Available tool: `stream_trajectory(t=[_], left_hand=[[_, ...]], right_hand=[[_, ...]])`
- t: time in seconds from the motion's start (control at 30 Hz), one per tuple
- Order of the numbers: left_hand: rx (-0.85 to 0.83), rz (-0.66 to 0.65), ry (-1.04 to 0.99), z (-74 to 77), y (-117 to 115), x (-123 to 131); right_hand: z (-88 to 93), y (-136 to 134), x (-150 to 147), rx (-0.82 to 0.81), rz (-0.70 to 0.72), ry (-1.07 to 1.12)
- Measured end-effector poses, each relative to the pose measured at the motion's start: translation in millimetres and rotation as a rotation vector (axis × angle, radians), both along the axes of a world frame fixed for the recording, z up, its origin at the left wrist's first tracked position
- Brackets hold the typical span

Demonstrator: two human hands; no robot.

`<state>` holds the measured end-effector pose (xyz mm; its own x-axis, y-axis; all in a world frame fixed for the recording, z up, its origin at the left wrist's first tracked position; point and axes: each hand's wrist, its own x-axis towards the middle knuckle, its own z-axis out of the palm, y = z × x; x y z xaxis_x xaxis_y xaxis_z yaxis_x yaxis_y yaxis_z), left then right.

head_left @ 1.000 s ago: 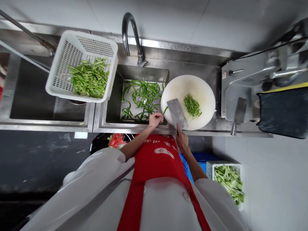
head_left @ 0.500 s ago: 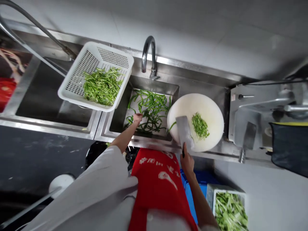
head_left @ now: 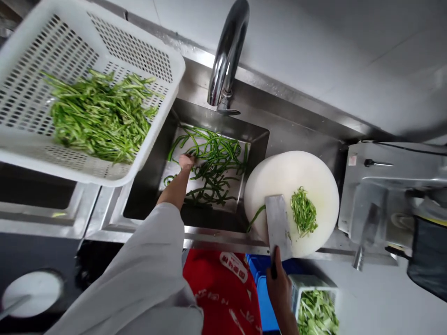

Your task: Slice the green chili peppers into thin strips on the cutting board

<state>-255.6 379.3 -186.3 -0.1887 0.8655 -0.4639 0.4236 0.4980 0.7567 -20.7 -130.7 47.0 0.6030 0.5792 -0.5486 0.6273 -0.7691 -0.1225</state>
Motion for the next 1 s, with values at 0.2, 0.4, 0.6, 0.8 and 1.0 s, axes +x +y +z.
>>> stream_trajectory(t=[0.2, 0.4, 0.6, 0.8, 1.0], left_hand=[[0.227, -0.033, 0.359, 52.8, -54.4, -33.3], [0.403, 0.353, 0.215, 114.5, -119.9, -68.0], [0.345, 0.47, -0.144, 172.5, -230.3, -76.8], [0.397, 0.383, -0.262, 202.1, -248.2, -5.9], [0.305, -0.013, -0.551, 191.9, -208.9, 143.4]], right_hand=[[5.9, -2.3, 4.1, 0.085, 0.073, -0.006], [27.2, 8.3, 10.4, 0.088, 0.175, 0.023], [52.7, 20.6, 24.9, 0.079, 0.142, 0.088], [77.0, 23.1, 60.4, 0.308, 0.031, 0.19], [88.6, 56.1, 84.9, 0.563, -0.078, 0.219]])
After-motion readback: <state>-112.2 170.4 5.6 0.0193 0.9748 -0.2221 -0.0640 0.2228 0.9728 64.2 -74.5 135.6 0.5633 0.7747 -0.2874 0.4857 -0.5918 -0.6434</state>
